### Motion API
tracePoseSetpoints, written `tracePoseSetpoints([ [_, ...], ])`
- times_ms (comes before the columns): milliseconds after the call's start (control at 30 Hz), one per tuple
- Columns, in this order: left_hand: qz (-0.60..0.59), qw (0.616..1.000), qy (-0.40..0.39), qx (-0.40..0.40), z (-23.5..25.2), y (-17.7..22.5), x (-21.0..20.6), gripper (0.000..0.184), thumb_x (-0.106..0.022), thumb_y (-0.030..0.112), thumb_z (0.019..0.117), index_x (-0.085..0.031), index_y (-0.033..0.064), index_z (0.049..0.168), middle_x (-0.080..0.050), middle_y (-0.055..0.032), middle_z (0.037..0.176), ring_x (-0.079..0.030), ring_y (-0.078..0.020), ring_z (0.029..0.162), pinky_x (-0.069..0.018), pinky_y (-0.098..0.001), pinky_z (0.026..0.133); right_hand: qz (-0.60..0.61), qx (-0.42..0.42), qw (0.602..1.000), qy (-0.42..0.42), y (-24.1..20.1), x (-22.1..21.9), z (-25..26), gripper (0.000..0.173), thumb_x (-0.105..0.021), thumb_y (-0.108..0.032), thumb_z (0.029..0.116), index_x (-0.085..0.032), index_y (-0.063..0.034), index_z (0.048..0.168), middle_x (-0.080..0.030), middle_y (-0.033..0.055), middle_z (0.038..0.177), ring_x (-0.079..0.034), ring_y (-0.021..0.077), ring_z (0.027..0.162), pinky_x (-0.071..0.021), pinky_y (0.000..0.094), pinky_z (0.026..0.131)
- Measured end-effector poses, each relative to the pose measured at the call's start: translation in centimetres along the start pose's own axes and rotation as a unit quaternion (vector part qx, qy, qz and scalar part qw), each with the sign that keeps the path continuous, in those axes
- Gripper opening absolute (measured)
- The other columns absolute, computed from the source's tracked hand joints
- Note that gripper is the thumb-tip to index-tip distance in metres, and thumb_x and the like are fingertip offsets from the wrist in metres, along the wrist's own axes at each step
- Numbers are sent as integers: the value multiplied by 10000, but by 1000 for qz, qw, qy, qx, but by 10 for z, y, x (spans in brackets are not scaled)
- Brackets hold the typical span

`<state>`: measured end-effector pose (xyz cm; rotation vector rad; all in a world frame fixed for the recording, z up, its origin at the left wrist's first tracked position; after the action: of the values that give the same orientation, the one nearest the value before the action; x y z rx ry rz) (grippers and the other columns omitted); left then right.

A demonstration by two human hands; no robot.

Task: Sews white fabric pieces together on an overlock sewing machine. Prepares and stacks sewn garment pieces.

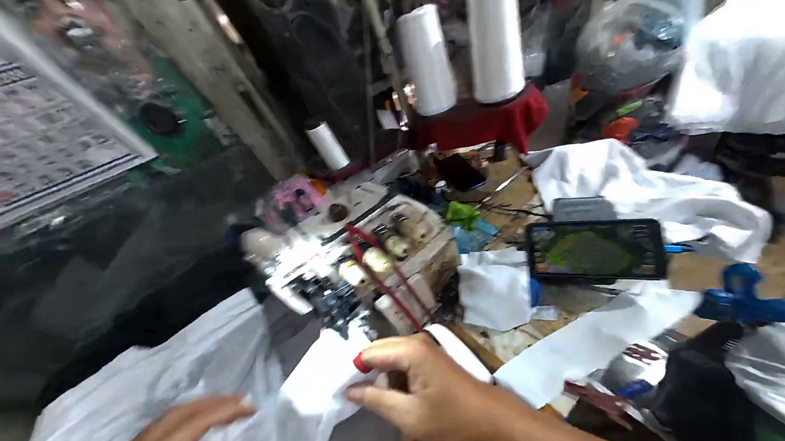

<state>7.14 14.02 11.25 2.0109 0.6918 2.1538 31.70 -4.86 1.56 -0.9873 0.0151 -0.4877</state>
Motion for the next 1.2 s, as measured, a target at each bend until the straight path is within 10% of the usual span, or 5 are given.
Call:
tracePoseSetpoints([
  [200, 59, 987, 81, -123, 87, 45, -22, 178, -619, 352, 994, -785, 352, 1059, -624, 119, 1116, -599, -27, 1042, -558, -240, 842, -9, -25, 1000, -3, -2, 0, 2, 258, -635, -309, 1023, -747, -77, 1029, -696, 28, 871, -609, 70, 689, -522, 244, 608],
  [500, -72, 994, -13, -86, 94, 44, -8, 114, -604, 263, 1008, -708, 233, 1042, -688, 113, 843, -637, -25, 641, -564, -195, 550, 3, -4, 1000, 11, 11, -2, 8, 203, -692, -289, 995, -739, -103, 927, -640, -34, 766, -543, 34, 610, -455, 210, 523],
  [800, -83, 990, 43, -104, 96, 46, -10, 120, -695, 258, 960, -753, 241, 1064, -682, 102, 892, -626, -35, 648, -559, -193, 535, -2, -33, 999, 9, 5, -1, 8, 237, -643, -319, 1022, -755, -126, 940, -629, -49, 737, -529, 33, 554, -440, 207, 464],
  [1033, 2, 995, 32, -96, 94, 54, -4, 90, -671, 332, 961, -698, 250, 936, -610, 108, 944, -603, 0, 728, -559, -185, 580, 47, -140, 988, 52, 0, -4, 10, 457, -761, -326, 937, -579, -270, 1352, -723, -46, 827, -611, 120, 519, -521, 270, 419],
  [1200, -43, 996, -46, -62, 96, 63, 6, 91, -676, 305, 989, -689, 218, 1012, -635, 89, 713, -581, -32, 530, -511, -189, 455, -19, -80, 997, 5, -10, -2, 9, 426, -641, -339, 1018, -478, -165, 1371, -707, -47, 943, -608, 65, 567, -556, 253, 485],
])
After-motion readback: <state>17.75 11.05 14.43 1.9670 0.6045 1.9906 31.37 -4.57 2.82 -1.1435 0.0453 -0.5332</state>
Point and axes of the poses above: each hand's wrist, its own z-axis towards the middle knuckle, its own x-axis out of the back of the hand, y = z × x, the point moved 1 cm from there along z, towards the middle knuckle
